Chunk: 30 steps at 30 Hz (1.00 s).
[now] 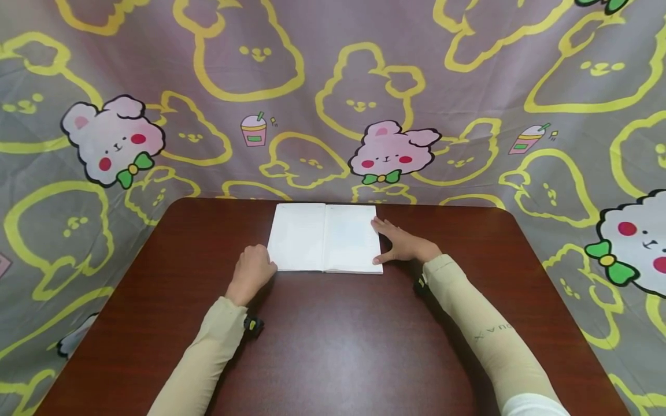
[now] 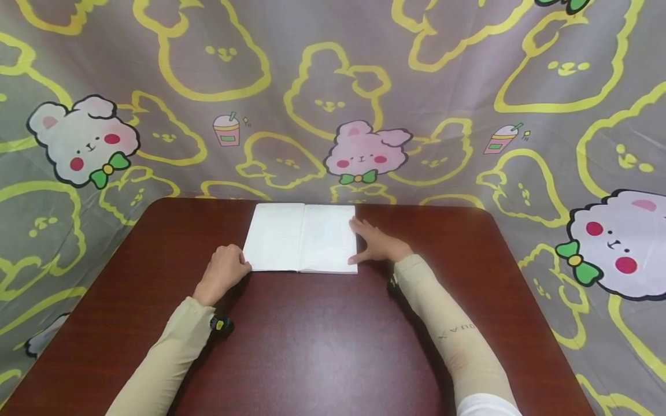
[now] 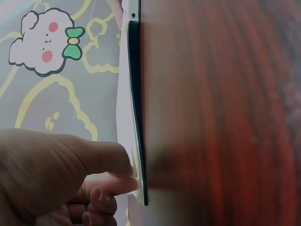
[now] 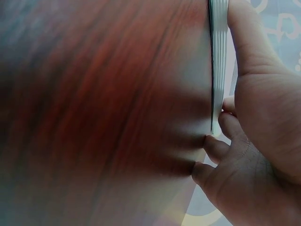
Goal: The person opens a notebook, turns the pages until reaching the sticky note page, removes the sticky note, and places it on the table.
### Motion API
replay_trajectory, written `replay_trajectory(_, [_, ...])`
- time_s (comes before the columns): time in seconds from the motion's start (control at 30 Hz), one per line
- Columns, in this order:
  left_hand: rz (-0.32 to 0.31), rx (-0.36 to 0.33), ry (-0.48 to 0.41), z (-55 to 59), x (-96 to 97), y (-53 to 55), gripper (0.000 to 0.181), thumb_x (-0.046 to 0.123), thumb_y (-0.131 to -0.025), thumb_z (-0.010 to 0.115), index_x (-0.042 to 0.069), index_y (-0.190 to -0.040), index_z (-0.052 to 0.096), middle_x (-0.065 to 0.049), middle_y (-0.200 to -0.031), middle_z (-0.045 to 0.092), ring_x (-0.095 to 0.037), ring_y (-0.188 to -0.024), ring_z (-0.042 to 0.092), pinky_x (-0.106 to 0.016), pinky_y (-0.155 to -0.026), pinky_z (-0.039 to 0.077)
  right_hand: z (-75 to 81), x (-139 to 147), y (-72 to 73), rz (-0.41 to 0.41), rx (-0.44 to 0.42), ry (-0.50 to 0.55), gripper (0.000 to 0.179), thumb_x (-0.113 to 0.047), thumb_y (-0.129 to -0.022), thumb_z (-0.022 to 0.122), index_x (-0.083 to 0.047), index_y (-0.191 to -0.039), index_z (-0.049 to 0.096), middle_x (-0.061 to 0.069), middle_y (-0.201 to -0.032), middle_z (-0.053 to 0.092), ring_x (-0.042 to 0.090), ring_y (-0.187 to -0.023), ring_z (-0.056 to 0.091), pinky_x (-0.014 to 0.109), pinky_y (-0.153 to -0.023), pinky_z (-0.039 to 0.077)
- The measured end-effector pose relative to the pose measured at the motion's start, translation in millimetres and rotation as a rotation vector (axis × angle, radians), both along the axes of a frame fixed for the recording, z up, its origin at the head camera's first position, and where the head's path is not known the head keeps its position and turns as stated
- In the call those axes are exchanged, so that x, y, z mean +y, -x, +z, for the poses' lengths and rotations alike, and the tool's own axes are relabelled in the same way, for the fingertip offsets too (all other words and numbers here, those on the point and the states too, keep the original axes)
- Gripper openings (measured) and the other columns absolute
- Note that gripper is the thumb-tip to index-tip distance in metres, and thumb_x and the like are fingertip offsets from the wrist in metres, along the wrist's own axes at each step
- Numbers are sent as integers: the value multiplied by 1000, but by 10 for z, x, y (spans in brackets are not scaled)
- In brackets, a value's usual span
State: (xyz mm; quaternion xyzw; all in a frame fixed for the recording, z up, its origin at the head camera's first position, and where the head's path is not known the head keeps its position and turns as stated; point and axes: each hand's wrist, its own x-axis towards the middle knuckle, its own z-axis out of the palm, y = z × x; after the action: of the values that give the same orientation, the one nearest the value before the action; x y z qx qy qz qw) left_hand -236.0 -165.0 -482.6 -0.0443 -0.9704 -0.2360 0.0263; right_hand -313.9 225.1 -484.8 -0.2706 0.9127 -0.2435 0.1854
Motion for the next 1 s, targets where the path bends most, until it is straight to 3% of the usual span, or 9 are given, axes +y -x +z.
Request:
replay_trajectory(0.23, [13,-44,-15,-27,-31,9,42,1,-80,59,13,-49,33,4,-52,22,-13,-50,23,-28,-45,25,-23,0,-26,22,16,29,114,-38,-84,84,4,-161,12,23,-169,7,44,-156,2,67,-121,7])
replay_trajectory(0.37, [6,-36,-35,-20,-51,12,43,2,-81,61,13,-49,34,4,-51,23,-12,-49,23,-27,-44,25,-25,11,-29,15,21,34,114,-38,-83,84,4,-161,12,23,-169,8,44,-156,2,67,-121,7])
replay_trajectory(0.57, [6,-24,-24,23,-79,-11,40,5,-83,67,9,-53,41,1,-53,30,-16,-52,32,-30,-47,30,-40,28,-20,2,7,5,116,-41,-83,84,2,-162,9,21,-170,4,44,-156,-3,66,-122,5])
replay_trajectory(0.7, [11,27,46,23,-58,2,20,5,-83,72,-2,-74,55,-11,-66,51,-27,-63,51,-40,-54,44,-53,28,-1,7,7,3,117,-42,-84,83,1,-162,8,21,-170,3,45,-155,-4,67,-121,4])
replay_trajectory(0.8, [-15,82,108,18,16,49,26,8,-84,74,-11,-98,62,-24,-86,61,-39,-80,60,-50,-68,52,-58,30,12,8,6,5,117,-42,-83,83,1,-162,8,21,-170,3,44,-156,-3,69,-121,4])
replay_trajectory(0.9, [-88,147,140,13,126,138,40,11,-87,72,-12,-118,60,-29,-103,62,-44,-93,60,-55,-79,53,-63,31,23,9,3,-1,118,-43,-83,83,0,-162,7,20,-170,2,44,-156,-4,68,-121,4])
replay_trajectory(1.0, [-191,209,132,24,265,247,46,11,-89,71,-10,-128,59,-29,-115,63,-44,-106,59,-57,-89,51,-63,23,31,11,-4,-8,118,-44,-83,83,-1,-162,6,19,-170,1,44,-156,-4,69,-120,4])
